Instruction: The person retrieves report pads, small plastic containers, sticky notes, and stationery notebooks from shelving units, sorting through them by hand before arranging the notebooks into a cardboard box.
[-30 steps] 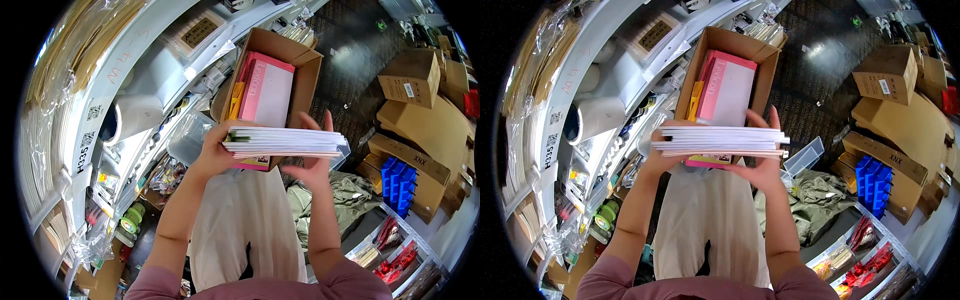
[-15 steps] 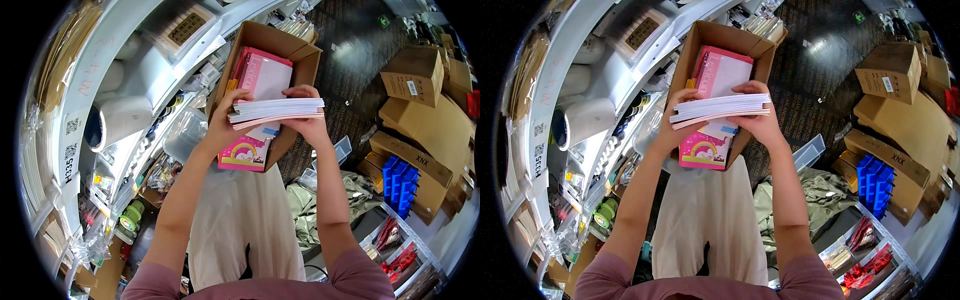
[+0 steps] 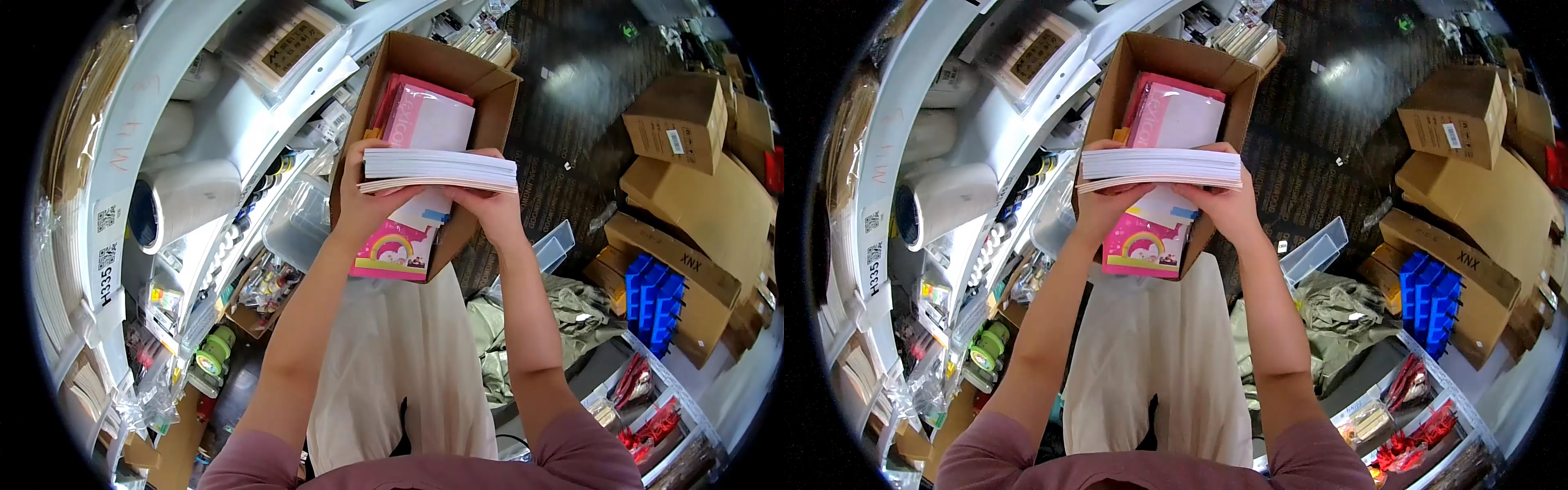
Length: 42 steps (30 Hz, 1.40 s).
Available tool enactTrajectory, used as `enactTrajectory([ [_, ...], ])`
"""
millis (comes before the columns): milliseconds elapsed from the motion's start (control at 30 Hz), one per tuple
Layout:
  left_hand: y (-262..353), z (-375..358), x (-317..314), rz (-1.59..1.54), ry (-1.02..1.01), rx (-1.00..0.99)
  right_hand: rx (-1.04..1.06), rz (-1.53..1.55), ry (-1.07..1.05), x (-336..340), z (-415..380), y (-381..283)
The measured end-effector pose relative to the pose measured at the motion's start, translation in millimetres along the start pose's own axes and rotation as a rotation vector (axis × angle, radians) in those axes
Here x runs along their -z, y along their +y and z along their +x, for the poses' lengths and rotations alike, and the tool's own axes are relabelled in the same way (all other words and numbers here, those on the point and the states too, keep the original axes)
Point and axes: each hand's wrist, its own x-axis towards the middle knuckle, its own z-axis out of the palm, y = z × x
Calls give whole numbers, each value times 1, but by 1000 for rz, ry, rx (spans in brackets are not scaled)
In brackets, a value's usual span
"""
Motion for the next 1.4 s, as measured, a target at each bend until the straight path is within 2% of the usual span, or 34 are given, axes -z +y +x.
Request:
enactTrajectory([
  [67,-3,3,2,20,-56,13,3,62,14,-2,1,-1],
  [100,-2,5,5,18,-100,145,1,123,28,-3,2,-3],
  [133,-8,7,4,16,-95,141,5,120,24,-2,3,-4],
  [200,-24,8,4,-15,-63,185,1,-99,76,-1,8,-4],
  [267,13,2,-1,-60,-2,189,-71,42,62,0,11,-15],
  [333,32,-9,0,61,33,241,-84,3,10,2,5,-43],
  [400,63,-26,-3,23,54,260,-100,-48,-26,9,-9,-41],
  [467,92,-39,-2,227,78,227,-127,247,-9,11,-29,-26],
  [500,99,-45,0,144,56,335,-185,232,-12,8,-41,-30],
  [533,97,-51,2,143,59,328,-208,300,27,-2,-52,-37],
  [600,81,-64,6,-79,113,455,-289,329,15,-13,-66,-50],
  [633,76,-70,9,-164,110,559,-198,211,-54,-19,-67,-52],
  [667,74,-79,13,-166,105,562,-200,210,-50,-25,-72,-57],
  [733,77,-87,21,-473,90,683,-205,-33,-37,-40,-82,-73],
  [767,73,-94,27,-474,89,687,-208,-34,-35,-49,-88,-87],
  [833,55,-107,38,-795,21,822,-345,-326,-41,-68,-100,-125],
  [967,35,-115,39,-1008,-136,820,-278,-276,-182,-85,-130,-148],
  [1033,20,-119,33,-1283,-137,740,-82,-92,-212,-88,-137,-145],
  [1133,12,-112,38,-1528,-379,605,-116,6,-224,-91,-139,-141],
  [1167,5,-114,40,-1425,-334,505,-114,7,-228,-93,-140,-139],
  [1267,19,-114,40,-1340,-314,365,-130,76,-194,-95,-142,-134],
  [1367,33,-118,46,-1211,-233,576,-139,71,-202,-94,-144,-134],
  [1400,31,-118,48,-1220,-283,593,-168,126,-187,-94,-145,-132],
])
